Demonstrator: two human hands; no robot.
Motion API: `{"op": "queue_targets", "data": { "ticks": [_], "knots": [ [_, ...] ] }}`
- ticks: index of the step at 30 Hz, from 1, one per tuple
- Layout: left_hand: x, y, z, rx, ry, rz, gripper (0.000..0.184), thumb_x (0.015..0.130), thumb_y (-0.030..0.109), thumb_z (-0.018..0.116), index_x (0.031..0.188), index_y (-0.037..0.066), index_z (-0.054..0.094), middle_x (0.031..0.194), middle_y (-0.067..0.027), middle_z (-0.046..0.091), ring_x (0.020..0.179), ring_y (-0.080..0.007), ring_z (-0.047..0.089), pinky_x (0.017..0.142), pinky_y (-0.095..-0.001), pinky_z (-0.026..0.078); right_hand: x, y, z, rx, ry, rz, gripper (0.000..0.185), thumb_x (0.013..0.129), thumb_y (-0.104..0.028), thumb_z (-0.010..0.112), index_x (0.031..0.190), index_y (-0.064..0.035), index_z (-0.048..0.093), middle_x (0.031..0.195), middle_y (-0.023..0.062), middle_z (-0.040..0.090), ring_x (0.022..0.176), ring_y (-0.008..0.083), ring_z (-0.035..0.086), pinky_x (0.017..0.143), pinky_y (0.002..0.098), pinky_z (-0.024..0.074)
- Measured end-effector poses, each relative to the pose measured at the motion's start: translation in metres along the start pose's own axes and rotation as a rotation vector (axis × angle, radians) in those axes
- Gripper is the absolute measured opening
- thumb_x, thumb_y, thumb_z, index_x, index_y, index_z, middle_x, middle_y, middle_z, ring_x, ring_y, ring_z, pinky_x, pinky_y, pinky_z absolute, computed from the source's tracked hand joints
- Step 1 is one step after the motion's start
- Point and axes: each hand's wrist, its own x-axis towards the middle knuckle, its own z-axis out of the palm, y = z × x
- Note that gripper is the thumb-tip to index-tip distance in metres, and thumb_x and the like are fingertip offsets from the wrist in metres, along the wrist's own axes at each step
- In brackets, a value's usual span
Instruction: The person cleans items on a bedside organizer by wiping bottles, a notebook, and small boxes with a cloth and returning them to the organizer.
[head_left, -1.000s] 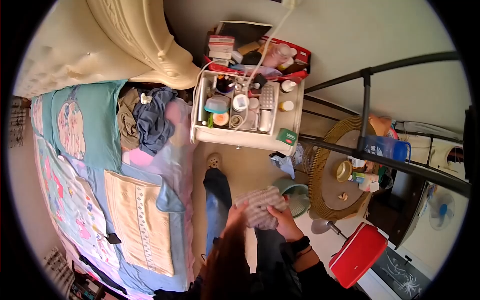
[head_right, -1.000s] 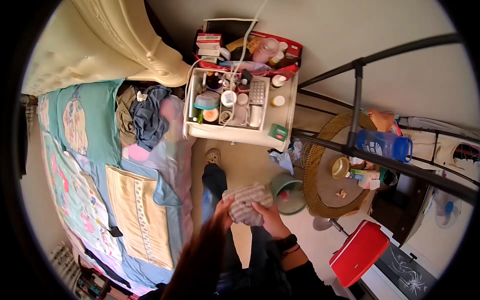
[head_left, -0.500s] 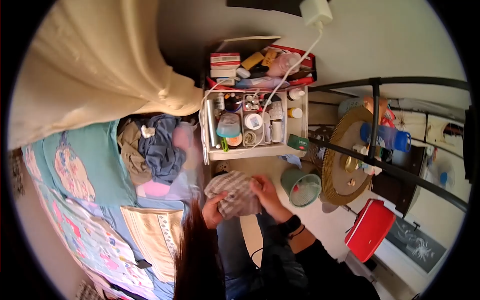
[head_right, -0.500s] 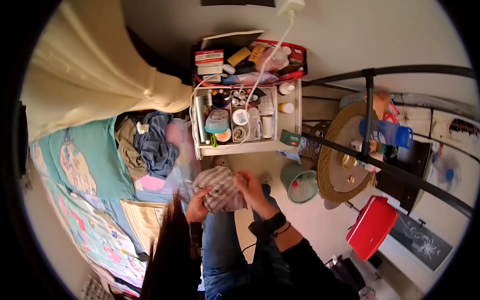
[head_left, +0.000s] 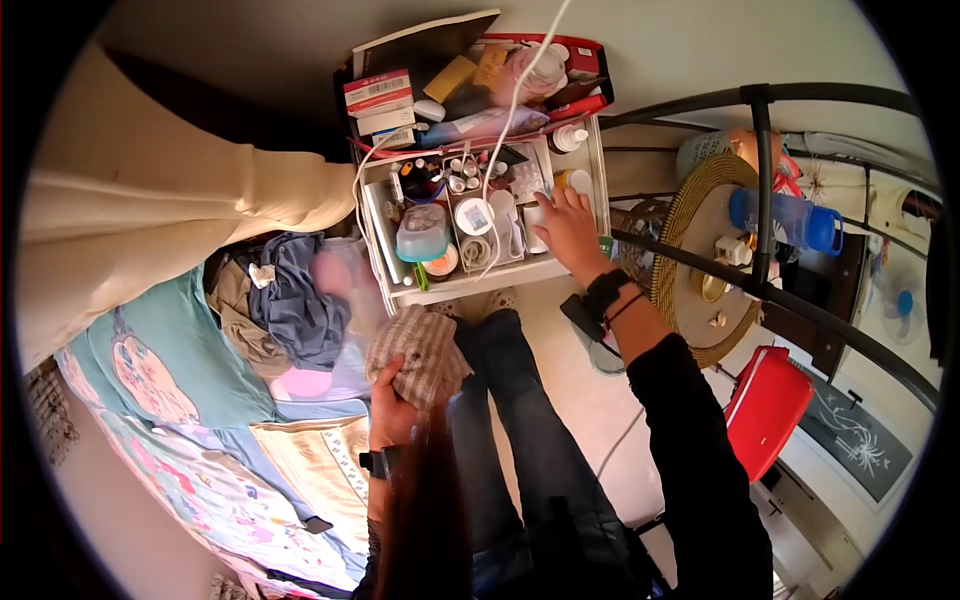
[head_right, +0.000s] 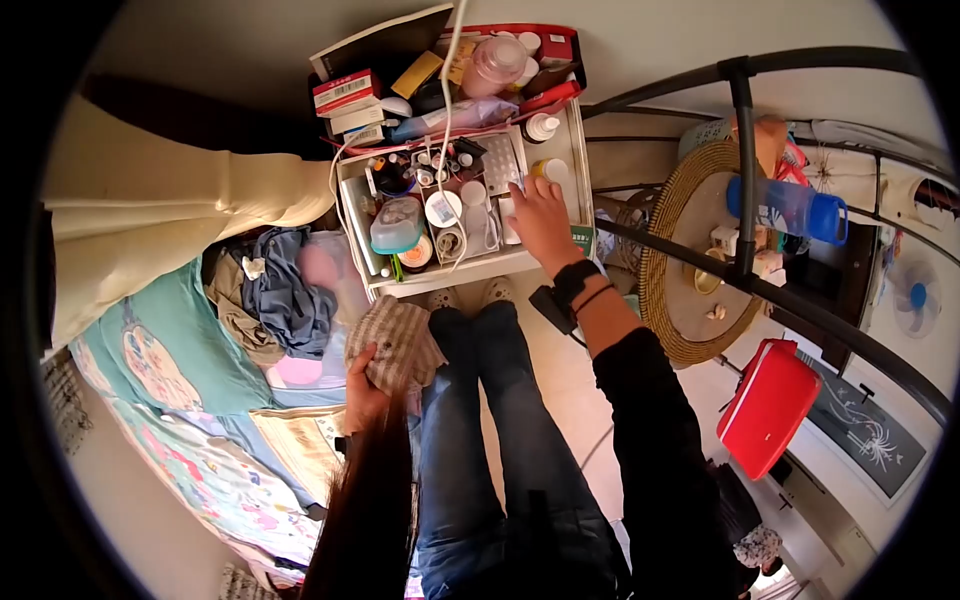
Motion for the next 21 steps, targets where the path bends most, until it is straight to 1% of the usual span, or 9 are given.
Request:
{"op": "queue_targets", "data": {
  "ticks": [1, 2, 3, 5, 8, 10, 14, 16, 21],
  "knots": [
    [0.004, -0.002, -0.005, 0.009, 0.005, 0.000, 0.045, 0.074, 0.013, 0.055, 0.115, -0.001, 0.040, 0.111, -0.0138, 0.048, 0.102, -0.0290, 0.045, 0.088, -0.0403, 0.037, 0.002, 0.001, 0.000, -0.009, -0.037, -0.035, 0.040, 0.060, -0.015, 0.067, 0.097, -0.0034, 0.054, 0.086, 0.0082, 0.045, 0.090, 0.0244, 0.040, 0.077, 0.0321, 0.0311],
    [0.007, -0.002, -0.009, 0.024, 0.011, -0.006, 0.045, 0.074, 0.013, 0.055, 0.115, -0.001, 0.040, 0.111, -0.0136, 0.048, 0.102, -0.0289, 0.045, 0.088, -0.0401, 0.037, 0.005, 0.003, 0.001, -0.010, -0.059, -0.054, 0.046, 0.055, -0.018, 0.070, 0.096, -0.0040, 0.055, 0.087, 0.0069, 0.045, 0.091, 0.0237, 0.039, 0.078, 0.0314, 0.0302],
    [0.009, -0.003, -0.010, 0.037, 0.018, -0.012, 0.045, 0.074, 0.013, 0.056, 0.114, -0.001, 0.040, 0.111, -0.0134, 0.048, 0.102, -0.0287, 0.045, 0.088, -0.0399, 0.037, 0.006, 0.005, 0.001, -0.004, -0.057, -0.050, 0.046, 0.055, -0.018, 0.070, 0.096, -0.0040, 0.055, 0.087, 0.0069, 0.045, 0.091, 0.0237, 0.039, 0.078, 0.0314, 0.0302],
    [0.012, -0.004, -0.011, 0.066, 0.039, 0.011, 0.045, 0.074, 0.013, 0.056, 0.114, -0.001, 0.041, 0.111, -0.0132, 0.049, 0.102, -0.0281, 0.045, 0.088, -0.0392, 0.036, 0.008, 0.007, 0.002, 0.005, -0.182, -0.095, 0.050, 0.050, -0.018, 0.072, 0.096, -0.0045, 0.056, 0.087, 0.0069, 0.044, 0.091, 0.0232, 0.040, 0.079, 0.0310, 0.0297],
    [0.010, -0.006, 0.006, 0.054, 0.036, -0.015, 0.044, 0.075, 0.013, 0.055, 0.114, -0.001, 0.041, 0.111, -0.0130, 0.049, 0.102, -0.0279, 0.046, 0.089, -0.0388, 0.036, 0.004, 0.010, 0.007, -0.008, -0.202, -0.120, 0.049, 0.047, -0.018, 0.073, 0.090, -0.0055, 0.057, 0.088, 0.0067, 0.045, 0.091, 0.0230, 0.040, 0.079, 0.0315, 0.0292],
    [0.006, -0.008, 0.019, 0.072, 0.019, 0.008, 0.042, 0.075, 0.013, 0.054, 0.113, -0.001, 0.042, 0.111, -0.0131, 0.049, 0.102, -0.0278, 0.046, 0.089, -0.0388, 0.036, 0.002, 0.010, 0.004, 0.016, -0.180, -0.122, 0.047, 0.046, -0.018, 0.074, 0.087, -0.0060, 0.056, 0.087, 0.0067, 0.045, 0.091, 0.0231, 0.040, 0.079, 0.0320, 0.0290],
    [0.012, -0.014, 0.015, 0.066, 0.029, 0.034, 0.042, 0.076, 0.013, 0.053, 0.113, -0.001, 0.041, 0.112, -0.0134, 0.048, 0.103, -0.0282, 0.045, 0.090, -0.0393, 0.035, -0.006, 0.010, -0.001, 0.082, -0.087, -0.095, 0.041, 0.047, -0.018, 0.074, 0.080, -0.0077, 0.051, 0.090, 0.0071, 0.045, 0.094, 0.0241, 0.040, 0.080, 0.0340, 0.0285],
    [0.006, -0.018, 0.027, 0.036, -0.001, -0.004, 0.041, 0.076, 0.013, 0.053, 0.113, -0.001, 0.041, 0.112, -0.0136, 0.048, 0.103, -0.0283, 0.045, 0.090, -0.0395, 0.035, -0.012, 0.009, -0.002, 0.149, -0.072, -0.067, 0.041, 0.048, -0.016, 0.073, 0.080, -0.0080, 0.050, 0.093, 0.0076, 0.046, 0.095, 0.0247, 0.040, 0.080, 0.0347, 0.0283],
    [0.014, -0.022, 0.012, 0.051, 0.006, 0.017, 0.042, 0.076, 0.012, 0.053, 0.113, -0.002, 0.041, 0.111, -0.0139, 0.048, 0.103, -0.0281, 0.045, 0.089, -0.0388, 0.036, -0.035, 0.011, 0.006, 0.339, -0.022, -0.048, 0.041, 0.052, -0.012, 0.072, 0.085, -0.0085, 0.048, 0.098, 0.0088, 0.048, 0.100, 0.0260, 0.039, 0.081, 0.0366, 0.0276]
  ]
}}
